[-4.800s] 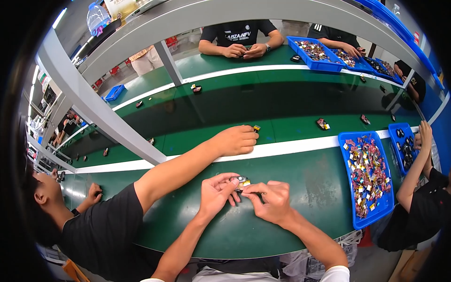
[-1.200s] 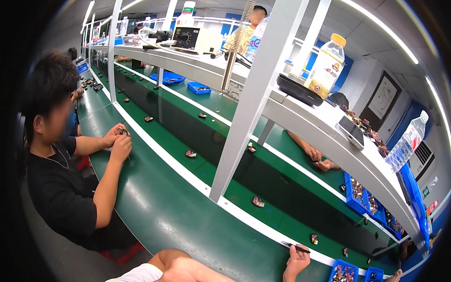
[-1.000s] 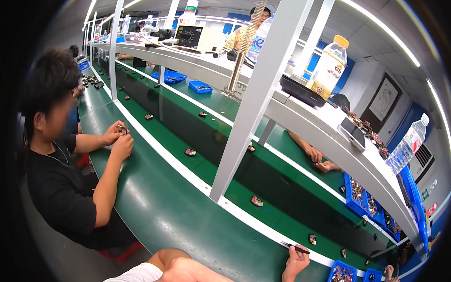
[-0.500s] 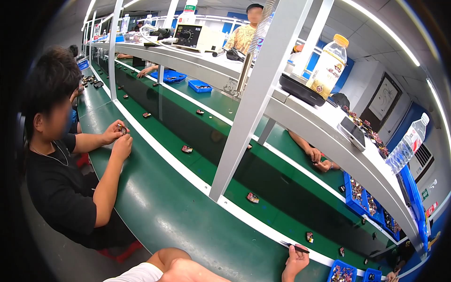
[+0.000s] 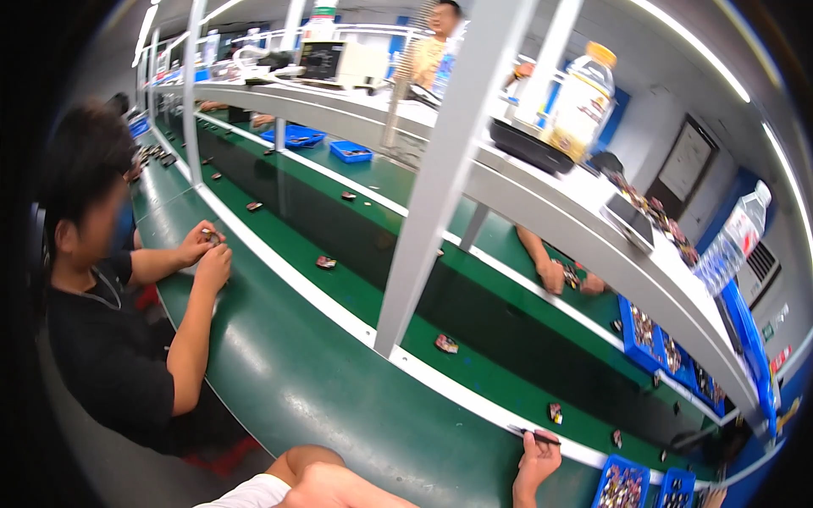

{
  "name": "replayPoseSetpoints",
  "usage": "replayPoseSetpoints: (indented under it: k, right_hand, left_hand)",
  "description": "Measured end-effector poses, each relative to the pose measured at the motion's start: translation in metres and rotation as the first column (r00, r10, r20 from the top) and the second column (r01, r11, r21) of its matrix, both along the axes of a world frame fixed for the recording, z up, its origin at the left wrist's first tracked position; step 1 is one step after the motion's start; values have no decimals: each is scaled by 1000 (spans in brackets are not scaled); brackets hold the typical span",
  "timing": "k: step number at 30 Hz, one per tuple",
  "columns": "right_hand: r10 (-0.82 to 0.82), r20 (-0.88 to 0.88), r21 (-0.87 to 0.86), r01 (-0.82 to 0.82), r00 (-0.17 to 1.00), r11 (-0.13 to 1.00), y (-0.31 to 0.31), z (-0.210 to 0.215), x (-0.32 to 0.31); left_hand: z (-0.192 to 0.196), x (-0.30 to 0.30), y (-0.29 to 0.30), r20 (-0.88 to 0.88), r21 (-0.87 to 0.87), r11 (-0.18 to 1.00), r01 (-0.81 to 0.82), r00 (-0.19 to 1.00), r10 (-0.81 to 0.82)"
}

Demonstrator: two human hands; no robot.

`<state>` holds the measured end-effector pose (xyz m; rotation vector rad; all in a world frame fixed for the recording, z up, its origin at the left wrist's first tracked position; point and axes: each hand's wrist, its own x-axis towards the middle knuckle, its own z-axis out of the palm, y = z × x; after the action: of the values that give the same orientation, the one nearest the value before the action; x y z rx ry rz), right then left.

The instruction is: Assembling small electronic components on a factory production line.

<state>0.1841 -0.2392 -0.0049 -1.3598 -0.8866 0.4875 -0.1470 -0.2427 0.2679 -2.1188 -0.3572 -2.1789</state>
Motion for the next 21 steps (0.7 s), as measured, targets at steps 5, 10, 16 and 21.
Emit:
replayPoseSetpoints:
  k: [5,10,16,21]
  right_hand:
    - [30,-142,24,-27,989,999,0,10,-3]
    - [29,-134,26,-26,991,999,1,4,5]
    - [72,-201,30,-68,977,997,-11,15,-4]
    - [119,-184,50,-112,976,993,-30,8,-7]
  left_hand:
    - [1,-1,18,-123,-107,970,216,966,-229]
    - [-29,30,18,-289,-319,920,227,901,-323]
    - [-57,88,70,-283,-603,755,259,815,-506]
    - [-158,161,153,-239,-938,346,-4,729,-641]
